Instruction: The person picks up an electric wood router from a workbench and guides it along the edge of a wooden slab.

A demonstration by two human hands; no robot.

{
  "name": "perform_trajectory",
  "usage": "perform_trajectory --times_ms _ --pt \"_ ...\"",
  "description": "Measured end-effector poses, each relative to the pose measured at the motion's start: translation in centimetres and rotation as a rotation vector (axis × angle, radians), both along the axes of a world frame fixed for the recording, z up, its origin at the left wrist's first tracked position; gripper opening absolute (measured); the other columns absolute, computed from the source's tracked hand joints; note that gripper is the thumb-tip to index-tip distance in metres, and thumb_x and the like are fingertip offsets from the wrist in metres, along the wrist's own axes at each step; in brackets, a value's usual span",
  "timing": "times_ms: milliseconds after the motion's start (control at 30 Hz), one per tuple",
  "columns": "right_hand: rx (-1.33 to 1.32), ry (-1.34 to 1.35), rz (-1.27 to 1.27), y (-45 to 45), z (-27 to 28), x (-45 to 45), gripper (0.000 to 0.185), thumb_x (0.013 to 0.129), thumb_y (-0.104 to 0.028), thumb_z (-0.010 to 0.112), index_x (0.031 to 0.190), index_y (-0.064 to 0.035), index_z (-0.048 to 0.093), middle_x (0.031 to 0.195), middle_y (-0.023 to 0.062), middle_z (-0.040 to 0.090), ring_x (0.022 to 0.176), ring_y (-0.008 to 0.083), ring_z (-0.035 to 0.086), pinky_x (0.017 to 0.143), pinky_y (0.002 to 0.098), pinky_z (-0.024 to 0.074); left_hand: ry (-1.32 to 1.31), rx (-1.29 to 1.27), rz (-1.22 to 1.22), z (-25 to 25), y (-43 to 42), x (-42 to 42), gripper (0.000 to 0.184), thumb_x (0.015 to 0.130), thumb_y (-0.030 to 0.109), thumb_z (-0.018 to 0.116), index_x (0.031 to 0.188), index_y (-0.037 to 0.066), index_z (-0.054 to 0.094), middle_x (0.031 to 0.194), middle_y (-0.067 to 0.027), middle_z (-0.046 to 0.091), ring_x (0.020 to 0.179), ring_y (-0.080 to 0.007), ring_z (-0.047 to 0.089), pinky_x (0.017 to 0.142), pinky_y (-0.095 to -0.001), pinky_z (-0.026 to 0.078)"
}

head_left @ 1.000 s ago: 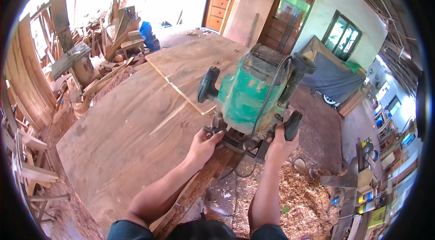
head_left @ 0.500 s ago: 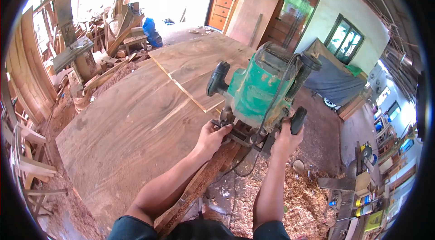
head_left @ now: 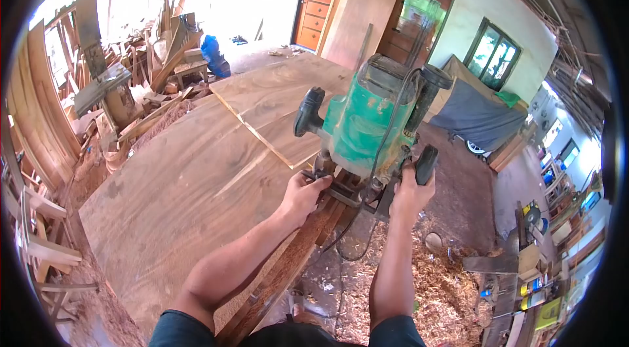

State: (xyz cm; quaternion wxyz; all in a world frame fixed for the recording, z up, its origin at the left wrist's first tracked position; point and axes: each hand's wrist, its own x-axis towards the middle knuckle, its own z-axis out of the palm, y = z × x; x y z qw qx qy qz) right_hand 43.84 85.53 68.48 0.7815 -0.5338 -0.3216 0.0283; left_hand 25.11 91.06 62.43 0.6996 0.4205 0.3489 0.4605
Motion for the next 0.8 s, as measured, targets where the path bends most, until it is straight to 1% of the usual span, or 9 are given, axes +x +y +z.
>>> perform_trajectory --times_ms 67,167,267,367,467,633,800 --pt "0.003 0.006 0.019 0.2 0.1 0.2 0.015 0.083 -0.011 0.068 0.088 -0.0065 0.054 0.064 -0.0032 0.046 0.045 0.0055 0.040 0.039 0.0235 0.0290 0.056 0.017 -0.001 -0.4 0.6 0.1 0.020 0.089 0.019 0.069 0.092 0.000 0.062 0.067 0.0002 0.057 0.050 -0.0075 0.046 0.042 -0.0272 0.032" --pt "0.018 -0.006 0.030 0.7 0.1 0.7 0.016 0.083 -0.012 0.068 0.088 -0.0064 0.054 0.064 -0.0032 0.046 0.044 0.0056 0.039 0.039 0.0235 0.0286 0.017 -0.014 -0.023 0.2 0.8 0.4 0.020 0.090 0.017 0.068 0.095 -0.002 0.063 0.073 -0.0034 0.063 0.056 -0.0098 0.054 0.047 -0.0278 0.040" --pt "0.032 -0.014 0.019 1.3 0.1 1.2 0.017 0.083 -0.013 0.069 0.088 -0.0062 0.054 0.064 -0.0030 0.045 0.043 0.0057 0.038 0.039 0.0237 0.0284 -0.004 -0.027 -0.065 2.6 0.0 0.2 0.020 0.091 0.015 0.066 0.098 -0.004 0.065 0.082 -0.0081 0.069 0.066 -0.0130 0.062 0.057 -0.0296 0.049" --pt "0.033 -0.014 0.026 1.9 -0.3 1.8 0.017 0.083 -0.013 0.069 0.088 -0.0059 0.054 0.064 -0.0031 0.045 0.043 0.0057 0.038 0.038 0.0238 0.0280 0.042 -0.002 -0.046 2.6 0.4 0.6 0.022 0.091 0.013 0.066 0.101 -0.006 0.065 0.088 -0.0105 0.070 0.074 -0.0152 0.065 0.067 -0.0317 0.052" --pt "0.028 -0.012 0.031 2.2 -0.3 2.0 0.017 0.083 -0.013 0.069 0.088 -0.0059 0.054 0.064 -0.0032 0.045 0.043 0.0056 0.038 0.038 0.0240 0.0276 -0.012 0.014 -0.021 2.3 0.7 1.1 0.019 0.091 0.018 0.067 0.089 -0.001 0.067 0.079 -0.0075 0.069 0.064 -0.0144 0.063 0.057 -0.0305 0.050" --pt "0.026 -0.014 0.024 2.5 -0.2 2.5 0.017 0.083 -0.013 0.069 0.088 -0.0058 0.054 0.063 -0.0032 0.045 0.043 0.0054 0.038 0.038 0.0241 0.0280 -0.046 0.017 -0.024 1.1 1.9 1.8 0.018 0.090 0.016 0.068 0.089 -0.002 0.067 0.079 -0.0083 0.069 0.065 -0.0152 0.063 0.059 -0.0320 0.051" --pt "0.028 -0.026 0.025 2.9 -0.3 3.0 0.016 0.083 -0.012 0.069 0.088 -0.0057 0.054 0.064 -0.0032 0.046 0.044 0.0054 0.038 0.039 0.0240 0.0285 -0.047 0.015 -0.022 1.4 2.0 2.2 0.018 0.089 0.015 0.069 0.089 -0.003 0.067 0.080 -0.0098 0.070 0.066 -0.0164 0.065 0.060 -0.0333 0.053"
